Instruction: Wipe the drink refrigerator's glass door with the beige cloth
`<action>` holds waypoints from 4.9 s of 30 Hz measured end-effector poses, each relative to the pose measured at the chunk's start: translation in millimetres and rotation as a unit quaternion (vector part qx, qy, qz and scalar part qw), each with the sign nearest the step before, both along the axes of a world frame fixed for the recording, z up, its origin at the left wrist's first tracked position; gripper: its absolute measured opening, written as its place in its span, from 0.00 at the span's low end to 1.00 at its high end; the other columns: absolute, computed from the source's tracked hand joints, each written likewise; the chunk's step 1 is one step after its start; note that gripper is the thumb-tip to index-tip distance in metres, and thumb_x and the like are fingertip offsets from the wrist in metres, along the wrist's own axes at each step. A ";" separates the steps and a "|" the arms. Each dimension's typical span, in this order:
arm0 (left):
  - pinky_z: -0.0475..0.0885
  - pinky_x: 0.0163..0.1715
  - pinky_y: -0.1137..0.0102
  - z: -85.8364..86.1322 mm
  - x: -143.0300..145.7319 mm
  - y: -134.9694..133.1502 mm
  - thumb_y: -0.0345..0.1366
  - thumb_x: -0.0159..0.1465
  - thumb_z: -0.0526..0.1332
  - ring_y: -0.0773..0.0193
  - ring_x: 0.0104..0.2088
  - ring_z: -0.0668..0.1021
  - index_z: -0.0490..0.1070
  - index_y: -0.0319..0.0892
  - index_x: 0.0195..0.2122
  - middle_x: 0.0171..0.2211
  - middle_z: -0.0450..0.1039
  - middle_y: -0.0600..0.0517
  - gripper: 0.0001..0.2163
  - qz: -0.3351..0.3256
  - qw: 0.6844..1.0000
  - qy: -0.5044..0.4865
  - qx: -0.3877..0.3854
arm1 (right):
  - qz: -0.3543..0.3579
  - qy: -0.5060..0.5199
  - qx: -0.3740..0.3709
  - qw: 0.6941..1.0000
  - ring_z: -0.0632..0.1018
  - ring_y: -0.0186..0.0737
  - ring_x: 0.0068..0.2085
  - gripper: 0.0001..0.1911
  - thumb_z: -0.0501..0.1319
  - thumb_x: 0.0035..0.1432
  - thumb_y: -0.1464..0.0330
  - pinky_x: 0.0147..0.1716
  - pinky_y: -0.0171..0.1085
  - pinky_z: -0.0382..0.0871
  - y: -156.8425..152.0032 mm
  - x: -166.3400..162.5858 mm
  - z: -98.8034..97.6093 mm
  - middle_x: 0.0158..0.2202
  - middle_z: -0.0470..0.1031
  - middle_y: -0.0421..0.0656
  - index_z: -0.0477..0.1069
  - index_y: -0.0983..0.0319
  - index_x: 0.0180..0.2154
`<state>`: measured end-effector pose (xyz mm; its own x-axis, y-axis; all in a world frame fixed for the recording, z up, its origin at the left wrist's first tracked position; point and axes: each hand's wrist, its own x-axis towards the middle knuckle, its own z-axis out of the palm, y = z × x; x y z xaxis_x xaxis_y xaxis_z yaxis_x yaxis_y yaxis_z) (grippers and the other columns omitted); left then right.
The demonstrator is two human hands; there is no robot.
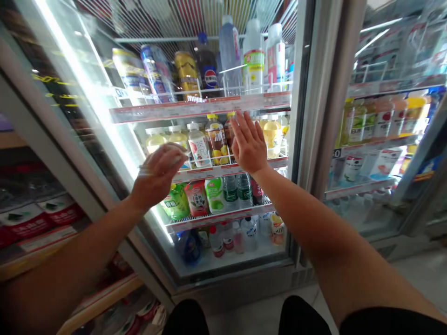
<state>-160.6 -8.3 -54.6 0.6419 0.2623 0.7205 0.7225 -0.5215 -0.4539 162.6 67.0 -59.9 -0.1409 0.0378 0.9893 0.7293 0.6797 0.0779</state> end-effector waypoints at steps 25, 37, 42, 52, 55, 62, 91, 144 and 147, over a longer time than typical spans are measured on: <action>0.66 0.68 0.51 5.0 46.0 -8.4 0.37 0.69 0.57 0.50 0.70 0.65 0.47 0.47 0.75 0.70 0.61 0.45 0.34 -0.034 0.996 -0.078 0.023 | 0.023 -0.297 -0.002 0.955 0.61 0.47 0.72 0.34 0.54 0.69 0.72 0.74 0.52 0.53 -53.8 -57.0 -4.1 0.74 0.58 0.44 0.51 0.54 0.73; 0.40 0.74 0.42 -0.3 -17.6 6.2 0.40 0.73 0.55 0.49 0.75 0.46 0.48 0.56 0.75 0.75 0.47 0.52 0.31 0.074 0.981 -0.148 0.105 | 0.026 -0.205 0.076 0.975 0.69 0.47 0.66 0.19 0.55 0.72 0.67 0.68 0.53 0.63 -20.7 -60.4 1.6 0.66 0.71 0.38 0.71 0.46 0.59; 0.43 0.74 0.41 -2.6 -16.8 5.0 0.40 0.73 0.54 0.48 0.75 0.47 0.47 0.55 0.75 0.76 0.46 0.54 0.30 0.088 0.979 -0.142 0.114 | 0.066 -0.257 0.064 0.962 0.68 0.50 0.67 0.20 0.56 0.70 0.67 0.69 0.52 0.63 -26.5 -72.9 -28.1 0.66 0.70 0.43 0.71 0.53 0.61; 0.40 0.74 0.42 -3.3 -16.3 5.0 0.41 0.73 0.54 0.50 0.76 0.45 0.47 0.56 0.75 0.76 0.46 0.53 0.30 0.077 0.980 -0.156 0.099 | 0.051 -0.297 0.084 0.950 0.68 0.48 0.68 0.14 0.56 0.71 0.68 0.67 0.51 0.66 -37.1 -74.2 -49.8 0.64 0.73 0.46 0.77 0.58 0.52; 0.42 0.75 0.45 -3.1 -14.8 3.1 0.43 0.75 0.51 0.52 0.76 0.45 0.48 0.53 0.75 0.76 0.45 0.55 0.28 0.100 0.979 -0.146 0.106 | 0.066 -0.387 0.155 0.906 0.75 0.44 0.62 0.13 0.56 0.71 0.70 0.60 0.44 0.73 -38.0 -76.9 -68.6 0.60 0.78 0.43 0.79 0.60 0.48; 0.42 0.75 0.45 -4.6 -16.9 7.7 0.45 0.74 0.51 0.54 0.76 0.44 0.49 0.52 0.75 0.75 0.47 0.55 0.28 0.101 0.976 -0.148 0.123 | 0.034 -0.311 0.119 0.942 0.71 0.46 0.65 0.15 0.57 0.71 0.69 0.64 0.48 0.68 -38.3 -74.7 -26.2 0.63 0.75 0.45 0.76 0.60 0.55; 0.36 0.75 0.46 -4.4 -19.8 9.4 0.44 0.74 0.53 0.52 0.75 0.44 0.50 0.54 0.75 0.75 0.46 0.54 0.29 0.090 0.979 -0.162 0.084 | 0.045 -0.080 0.032 0.995 0.50 0.57 0.76 0.25 0.52 0.71 0.67 0.73 0.68 0.43 -19.2 -65.2 61.9 0.71 0.61 0.41 0.63 0.50 0.67; 0.33 0.76 0.54 -5.2 -18.2 8.3 0.49 0.76 0.46 0.59 0.75 0.41 0.53 0.50 0.74 0.75 0.43 0.59 0.27 0.113 0.976 -0.162 0.088 | 0.076 -0.128 0.065 0.987 0.56 0.46 0.74 0.24 0.51 0.68 0.63 0.73 0.52 0.45 -15.4 -136.1 146.0 0.72 0.62 0.35 0.70 0.48 0.61; 0.31 0.76 0.56 -4.0 -17.2 7.4 0.51 0.76 0.44 0.58 0.75 0.40 0.57 0.47 0.72 0.75 0.43 0.58 0.28 0.124 0.975 -0.170 0.073 | 0.089 -0.196 0.058 0.975 0.56 0.44 0.74 0.24 0.52 0.66 0.63 0.74 0.50 0.43 -12.8 -137.5 139.1 0.72 0.61 0.31 0.71 0.47 0.60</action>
<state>-177.8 -1.0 -58.5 0.2897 0.2576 0.9218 0.9399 -0.2586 -0.2231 25.1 54.3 79.1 -0.5026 -0.1310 0.8545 0.4989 0.7632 0.4105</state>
